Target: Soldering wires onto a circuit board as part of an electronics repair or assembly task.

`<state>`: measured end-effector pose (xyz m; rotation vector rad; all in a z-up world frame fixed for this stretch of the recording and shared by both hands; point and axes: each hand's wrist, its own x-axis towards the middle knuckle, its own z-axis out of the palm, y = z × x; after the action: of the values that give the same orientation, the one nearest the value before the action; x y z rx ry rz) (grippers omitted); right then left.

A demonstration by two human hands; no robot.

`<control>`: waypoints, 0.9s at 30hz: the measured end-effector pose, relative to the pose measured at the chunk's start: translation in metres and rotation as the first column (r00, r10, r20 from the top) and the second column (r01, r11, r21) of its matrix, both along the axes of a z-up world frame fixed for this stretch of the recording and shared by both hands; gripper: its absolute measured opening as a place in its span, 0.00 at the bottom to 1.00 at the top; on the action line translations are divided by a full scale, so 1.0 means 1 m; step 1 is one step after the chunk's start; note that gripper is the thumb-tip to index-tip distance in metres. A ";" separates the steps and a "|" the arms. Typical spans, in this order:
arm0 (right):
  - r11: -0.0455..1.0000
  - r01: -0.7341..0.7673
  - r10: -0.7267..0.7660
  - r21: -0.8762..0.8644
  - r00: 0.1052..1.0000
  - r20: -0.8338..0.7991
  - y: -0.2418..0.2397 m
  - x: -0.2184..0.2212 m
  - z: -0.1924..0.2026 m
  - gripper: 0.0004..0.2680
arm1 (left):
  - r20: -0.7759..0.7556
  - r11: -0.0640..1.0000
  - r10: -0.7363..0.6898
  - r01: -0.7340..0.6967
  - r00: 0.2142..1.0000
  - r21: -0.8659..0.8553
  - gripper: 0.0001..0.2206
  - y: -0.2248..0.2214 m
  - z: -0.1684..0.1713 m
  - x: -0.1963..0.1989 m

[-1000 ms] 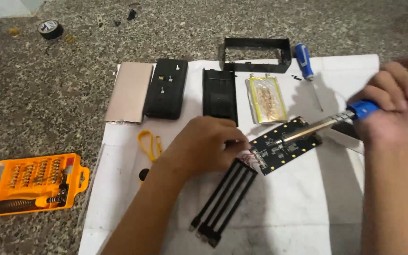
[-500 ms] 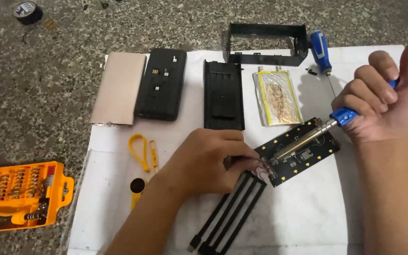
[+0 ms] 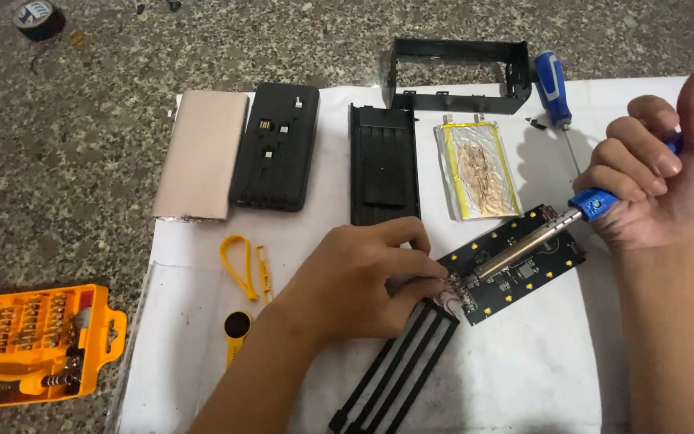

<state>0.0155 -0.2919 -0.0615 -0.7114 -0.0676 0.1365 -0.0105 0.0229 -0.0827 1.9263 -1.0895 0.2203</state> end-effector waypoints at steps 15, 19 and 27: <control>0.998 0.033 -0.032 -0.060 0.999 0.017 0.001 -0.002 0.001 0.14 | 0.016 1.000 0.012 -0.012 1.000 0.010 0.04 -0.001 -0.002 0.000; 0.999 0.019 -0.018 -0.026 0.999 0.035 -0.002 -0.002 -0.002 0.14 | 0.035 1.000 0.026 -0.026 0.999 0.004 0.03 -0.002 -0.003 0.000; 1.000 -0.018 0.018 -0.002 0.997 0.075 -0.003 -0.002 -0.004 0.14 | 0.024 0.999 0.034 -0.035 0.999 0.019 0.02 -0.002 -0.002 0.000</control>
<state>0.0133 -0.2944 -0.0656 -0.7173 -0.1457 0.1271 -0.0109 0.0205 -0.0847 1.9655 -1.0782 0.2526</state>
